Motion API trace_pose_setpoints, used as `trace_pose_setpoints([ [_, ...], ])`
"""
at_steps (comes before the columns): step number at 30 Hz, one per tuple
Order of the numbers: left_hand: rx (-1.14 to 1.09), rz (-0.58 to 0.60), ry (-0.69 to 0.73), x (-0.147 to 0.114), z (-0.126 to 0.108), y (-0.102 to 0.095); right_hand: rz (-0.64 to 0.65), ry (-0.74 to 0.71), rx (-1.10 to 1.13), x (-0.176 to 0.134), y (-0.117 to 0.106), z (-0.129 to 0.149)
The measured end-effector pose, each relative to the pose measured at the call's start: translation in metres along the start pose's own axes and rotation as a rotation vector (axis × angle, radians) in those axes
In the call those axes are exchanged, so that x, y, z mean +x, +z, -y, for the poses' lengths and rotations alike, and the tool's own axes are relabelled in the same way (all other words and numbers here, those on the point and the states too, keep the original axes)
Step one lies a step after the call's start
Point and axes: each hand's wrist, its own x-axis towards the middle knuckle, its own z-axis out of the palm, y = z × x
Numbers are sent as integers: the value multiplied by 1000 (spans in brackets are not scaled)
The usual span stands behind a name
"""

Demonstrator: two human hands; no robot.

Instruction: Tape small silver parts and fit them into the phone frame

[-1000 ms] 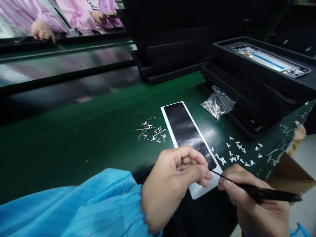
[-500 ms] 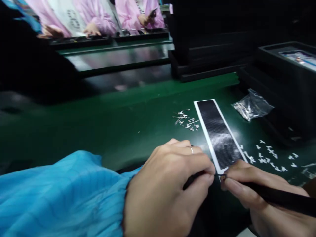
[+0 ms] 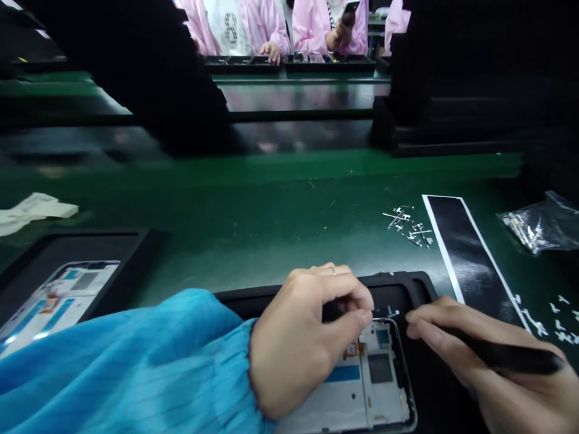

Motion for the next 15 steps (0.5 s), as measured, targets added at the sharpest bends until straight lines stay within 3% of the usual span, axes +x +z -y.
trace_pose_setpoints([
  [3, -26, 19, 26, -1, 1, 4, 89, 89, 60, 7, -3, 0],
  [8, -35, 8, 140, -2, 1, 8, 265, 112, 141, 11, -8, -3],
  [11, -20, -15, 175, -3, -1, 8, 331, 242, 297, 9, -11, -4],
  [15, -56, -23, 190, -3, -7, 11, 381, 270, 445, 4, -18, -6],
])
